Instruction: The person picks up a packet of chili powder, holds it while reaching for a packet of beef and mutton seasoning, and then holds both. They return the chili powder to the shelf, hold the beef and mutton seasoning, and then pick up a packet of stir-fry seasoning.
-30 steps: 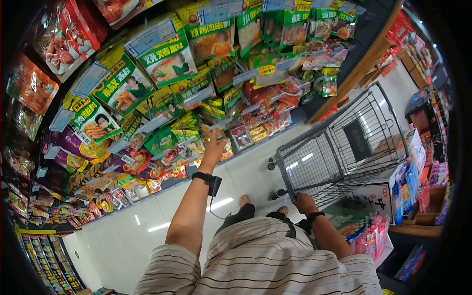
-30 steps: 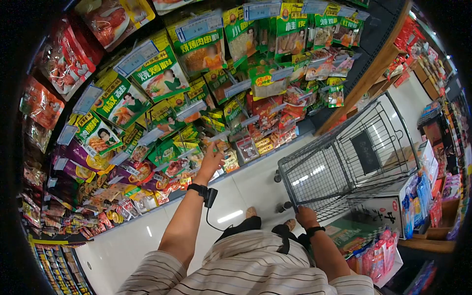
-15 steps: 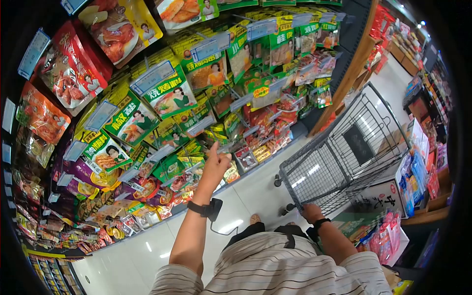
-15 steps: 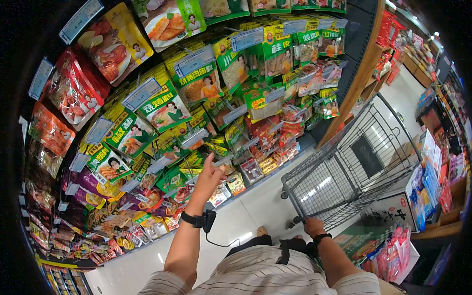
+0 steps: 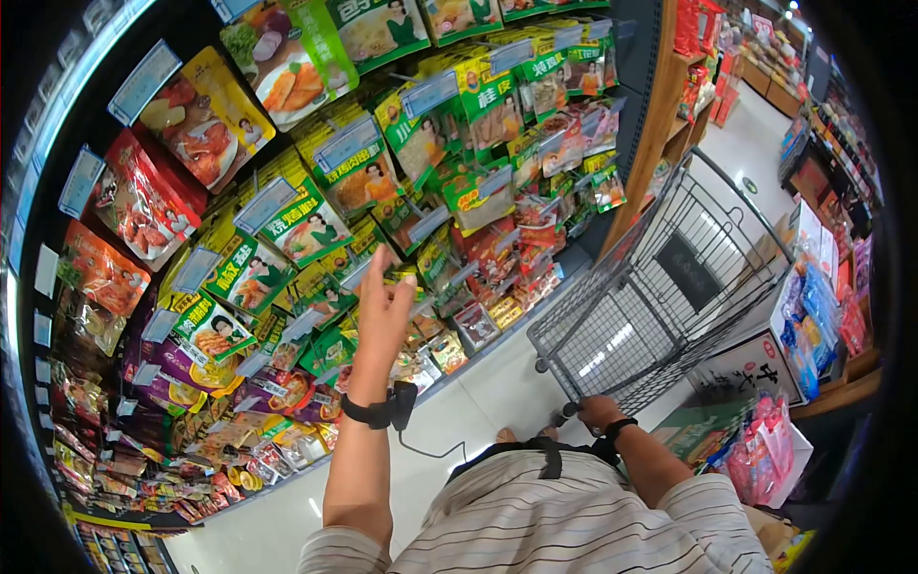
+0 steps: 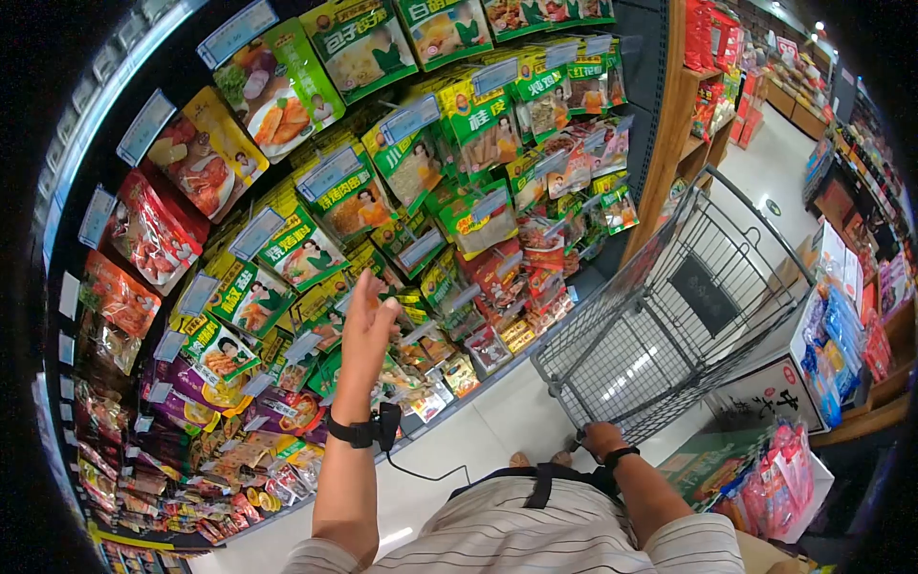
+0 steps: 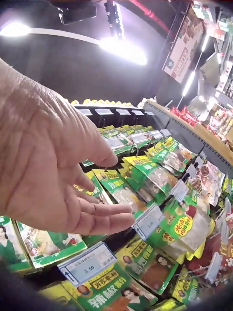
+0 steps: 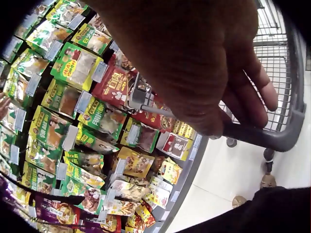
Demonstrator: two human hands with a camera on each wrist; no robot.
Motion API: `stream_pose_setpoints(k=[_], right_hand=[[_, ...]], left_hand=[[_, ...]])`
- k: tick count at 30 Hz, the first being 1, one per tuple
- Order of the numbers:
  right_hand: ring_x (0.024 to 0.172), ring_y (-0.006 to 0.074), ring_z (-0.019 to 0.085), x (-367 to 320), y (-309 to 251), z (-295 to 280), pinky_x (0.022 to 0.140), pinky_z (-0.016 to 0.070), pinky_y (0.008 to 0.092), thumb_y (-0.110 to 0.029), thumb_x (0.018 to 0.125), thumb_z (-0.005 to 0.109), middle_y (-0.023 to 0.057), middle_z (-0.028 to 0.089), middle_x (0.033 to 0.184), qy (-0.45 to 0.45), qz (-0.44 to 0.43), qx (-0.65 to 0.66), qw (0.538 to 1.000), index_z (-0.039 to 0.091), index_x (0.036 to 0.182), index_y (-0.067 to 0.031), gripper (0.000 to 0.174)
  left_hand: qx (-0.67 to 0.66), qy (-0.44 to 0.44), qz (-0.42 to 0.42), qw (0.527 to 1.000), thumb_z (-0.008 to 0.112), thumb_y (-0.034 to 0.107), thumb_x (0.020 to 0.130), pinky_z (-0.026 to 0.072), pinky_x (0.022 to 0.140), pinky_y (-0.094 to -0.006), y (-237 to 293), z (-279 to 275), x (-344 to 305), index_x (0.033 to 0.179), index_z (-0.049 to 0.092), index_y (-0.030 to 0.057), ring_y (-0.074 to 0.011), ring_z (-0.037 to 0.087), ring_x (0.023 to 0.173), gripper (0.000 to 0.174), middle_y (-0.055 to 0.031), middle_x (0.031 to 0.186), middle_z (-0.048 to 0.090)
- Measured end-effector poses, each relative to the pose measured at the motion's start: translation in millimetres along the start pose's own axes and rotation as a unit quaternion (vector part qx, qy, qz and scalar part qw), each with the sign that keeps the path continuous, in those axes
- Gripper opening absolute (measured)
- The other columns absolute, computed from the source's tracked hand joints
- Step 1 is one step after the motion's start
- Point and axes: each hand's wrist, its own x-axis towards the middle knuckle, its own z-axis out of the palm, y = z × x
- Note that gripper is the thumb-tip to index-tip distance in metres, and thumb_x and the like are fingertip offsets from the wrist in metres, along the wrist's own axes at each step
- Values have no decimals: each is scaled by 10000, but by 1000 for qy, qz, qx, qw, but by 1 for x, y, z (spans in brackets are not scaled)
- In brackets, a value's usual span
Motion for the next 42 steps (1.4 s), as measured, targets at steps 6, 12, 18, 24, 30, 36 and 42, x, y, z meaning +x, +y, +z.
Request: stream_pose_setpoints(k=[6,12,18,24,30,36,42], right_hand=[[917,398,681,0,10,2,808,538,483,-340,833,615,202,714,932,44,-36,70,996,725,942,-59,321],[867,396,681,19,25,0,774,537,473,-321,847,604,207,708,916,85,-101,122,984,722,951,-64,301],[921,416,669,-2,14,-41,817,537,458,-348,881,602,217,710,972,73,-117,258,956,717,992,-51,338],[790,282,683,-7,10,-65,739,544,377,-295,918,599,146,712,893,44,-127,369,920,701,1065,-16,331],[703,145,621,-18,-21,-125,672,509,304,-242,955,606,78,663,782,45,-146,421,894,689,1066,12,290],[699,121,593,-26,-59,-170,663,490,290,-201,968,608,40,631,781,49,-174,468,865,671,1092,8,251],[744,116,600,-25,-92,-194,690,491,285,-232,972,616,38,635,800,38,-207,453,866,666,1102,6,276]], left_hand=[[47,50,50,996,604,304,995,549,755,-302,13,6,30,1538,332,10,-173,625,984,675,-143,1464,435],[39,54,13,998,598,316,999,526,859,-355,36,15,50,1519,345,-22,-226,654,996,670,-194,1533,353],[22,58,2,998,599,324,988,533,756,-355,46,19,51,1529,339,-9,-202,651,844,687,-193,1517,363],[51,55,0,997,592,346,982,536,749,-353,39,23,59,1517,381,10,-203,646,816,666,-198,1557,324],[56,25,-38,997,592,319,996,559,727,-338,31,25,83,1540,367,66,-233,656,1038,641,-139,1601,237],[58,-2,-46,997,590,352,993,549,724,-354,19,27,105,1530,391,66,-232,650,1002,639,-168,1614,202],[72,-4,-57,996,585,342,995,551,746,-358,19,26,113,1524,402,78,-223,651,982,619,-179,1578,241]])
